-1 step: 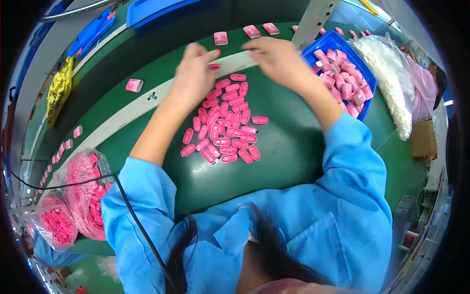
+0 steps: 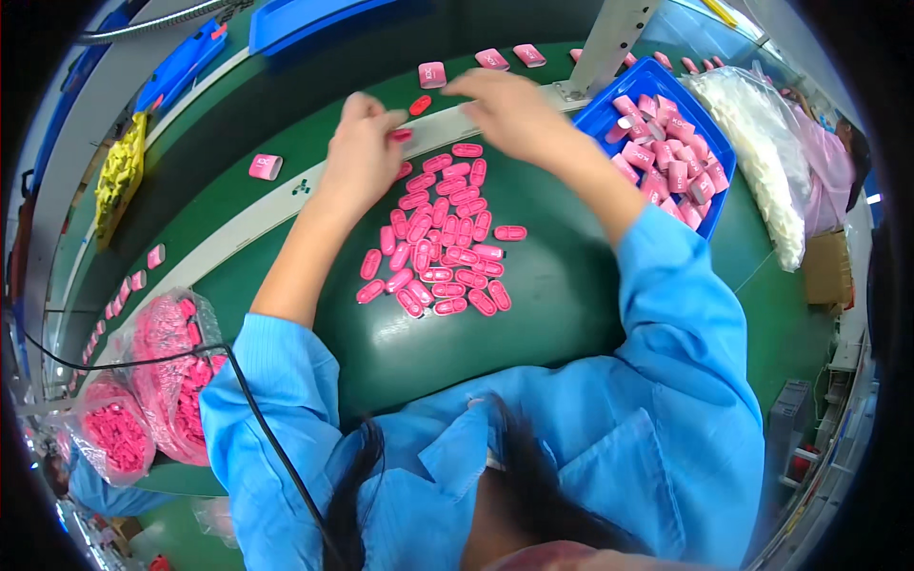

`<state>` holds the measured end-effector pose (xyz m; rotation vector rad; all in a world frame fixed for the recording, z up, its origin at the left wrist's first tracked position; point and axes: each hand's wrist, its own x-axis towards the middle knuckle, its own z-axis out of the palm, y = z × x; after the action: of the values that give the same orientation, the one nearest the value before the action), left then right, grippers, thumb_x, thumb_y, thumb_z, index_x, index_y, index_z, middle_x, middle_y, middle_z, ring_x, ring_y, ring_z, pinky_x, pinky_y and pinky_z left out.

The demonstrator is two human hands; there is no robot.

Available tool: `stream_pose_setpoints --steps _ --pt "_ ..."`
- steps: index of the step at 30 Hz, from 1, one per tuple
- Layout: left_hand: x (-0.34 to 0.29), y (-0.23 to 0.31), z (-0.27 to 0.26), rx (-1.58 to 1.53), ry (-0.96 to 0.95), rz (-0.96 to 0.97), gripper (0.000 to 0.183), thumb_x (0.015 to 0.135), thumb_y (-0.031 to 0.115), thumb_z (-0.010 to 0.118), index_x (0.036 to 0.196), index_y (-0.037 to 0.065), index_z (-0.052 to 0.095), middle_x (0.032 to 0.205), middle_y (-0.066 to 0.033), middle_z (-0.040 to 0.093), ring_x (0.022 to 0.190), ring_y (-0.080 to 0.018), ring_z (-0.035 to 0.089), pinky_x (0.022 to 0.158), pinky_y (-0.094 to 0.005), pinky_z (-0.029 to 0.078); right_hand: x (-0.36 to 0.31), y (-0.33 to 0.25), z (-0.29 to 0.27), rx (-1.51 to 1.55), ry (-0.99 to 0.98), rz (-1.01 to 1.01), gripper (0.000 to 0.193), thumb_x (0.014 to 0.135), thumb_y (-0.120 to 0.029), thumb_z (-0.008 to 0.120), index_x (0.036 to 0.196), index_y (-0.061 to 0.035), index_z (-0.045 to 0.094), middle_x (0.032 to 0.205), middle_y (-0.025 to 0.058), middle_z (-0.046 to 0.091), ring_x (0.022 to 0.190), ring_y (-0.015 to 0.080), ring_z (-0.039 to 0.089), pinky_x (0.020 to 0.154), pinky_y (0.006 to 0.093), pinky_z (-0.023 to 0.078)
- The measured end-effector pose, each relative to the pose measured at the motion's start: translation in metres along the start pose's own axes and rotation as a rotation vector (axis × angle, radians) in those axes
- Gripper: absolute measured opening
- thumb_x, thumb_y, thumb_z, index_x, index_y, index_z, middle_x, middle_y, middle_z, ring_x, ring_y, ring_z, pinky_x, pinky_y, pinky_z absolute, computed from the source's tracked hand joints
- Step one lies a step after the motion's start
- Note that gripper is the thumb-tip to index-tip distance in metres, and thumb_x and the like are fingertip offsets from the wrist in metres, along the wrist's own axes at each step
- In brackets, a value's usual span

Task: The person repeatedly picks up pink capsule halves from a green table and a blue tray, then joins them into complete capsules. The assembled capsules are placed back onto the table. The process is continuous and repetitive throughout the clip.

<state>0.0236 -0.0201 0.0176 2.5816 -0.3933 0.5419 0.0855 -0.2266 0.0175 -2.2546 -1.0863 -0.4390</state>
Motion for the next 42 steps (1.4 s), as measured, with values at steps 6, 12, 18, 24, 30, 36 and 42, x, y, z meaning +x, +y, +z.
stream_pose_setpoints --steps 6,12,18,24,30,36,42 --pt "-0.041 -0.041 -0.027 0.113 -0.039 0.006 0.018 0.074 0.004 0.06 0.091 0.003 0.067 0.085 -0.0151 0.057 0.078 -0.0308 0.061 0.071 -0.0395 0.049 0.051 0.006 0.089 -0.126 -0.154 -0.047 0.024 0.079 -0.008 0.056 0.101 -0.0031 0.063 0.102 0.0133 0.062 0.095 0.0298 0.059 0.083 0.0388 0.046" --pt "-0.034 -0.045 -0.021 -0.126 0.028 -0.131 0.025 0.079 0.009 0.059 0.103 0.005 0.065 0.081 -0.0108 0.057 0.071 -0.0195 0.059 0.065 -0.0306 0.048 0.002 0.006 -0.002 -0.223 -0.059 0.046 0.022 0.082 -0.012 0.057 0.102 -0.0046 0.062 0.098 0.0129 0.064 0.09 0.0315 0.061 0.079 0.0373 0.049" --pt "-0.037 -0.065 -0.016 -1.084 -0.114 -0.552 0.032 0.089 0.017 0.059 0.118 0.004 0.057 0.097 -0.006 0.062 0.079 -0.0108 0.06 0.071 -0.0236 0.05 -0.075 0.007 -0.094 -0.322 0.034 0.282 0.024 0.082 -0.012 0.062 0.105 -0.0055 0.064 0.092 0.0122 0.066 0.068 0.0201 0.058 0.066 0.0298 0.049" --pt "-0.04 -0.069 -0.013 -1.287 -0.152 -0.55 0.034 0.09 0.013 0.056 0.122 0.001 0.052 0.106 -0.0101 0.062 0.087 -0.0151 0.064 0.079 -0.0241 0.053 -0.156 0.087 -0.177 -0.614 0.264 0.619 0.026 0.078 -0.014 0.063 0.103 -0.0051 0.065 0.09 0.0163 0.067 0.082 0.0296 0.065 0.075 0.0369 0.051" --pt "-0.041 -0.078 -0.01 -1.349 -0.105 -0.547 0.034 0.089 0.012 0.059 0.12 0.0 0.053 0.104 -0.0103 0.062 0.088 -0.0156 0.063 0.081 -0.0249 0.053 -0.259 0.164 -0.21 -0.827 0.387 1.013 0.031 0.08 -0.026 0.061 0.103 -0.0055 0.065 0.092 0.0164 0.067 0.087 0.0312 0.065 0.08 0.0395 0.049" --pt "-0.043 -0.072 -0.011 -1.436 0.031 -0.546 0.03 0.088 0.01 0.059 0.116 -0.001 0.055 0.107 -0.012 0.061 0.093 -0.0171 0.062 0.083 -0.0251 0.052 -0.22 0.138 -0.226 -0.797 0.532 0.935 0.026 0.084 -0.029 0.06 0.1 -0.0102 0.068 0.086 0.0114 0.069 0.079 0.0231 0.067 0.073 0.034 0.051" --pt "-0.042 -0.065 -0.013 -1.388 0.037 -0.518 0.031 0.088 0.011 0.059 0.116 -0.001 0.055 0.105 -0.0104 0.062 0.091 -0.0149 0.062 0.081 -0.0239 0.052 -0.005 0.01 -0.103 -0.094 0.13 0.263 0.024 0.087 -0.02 0.058 0.103 -0.0035 0.066 0.087 0.0069 0.068 0.08 0.0128 0.063 0.076 0.0255 0.048"
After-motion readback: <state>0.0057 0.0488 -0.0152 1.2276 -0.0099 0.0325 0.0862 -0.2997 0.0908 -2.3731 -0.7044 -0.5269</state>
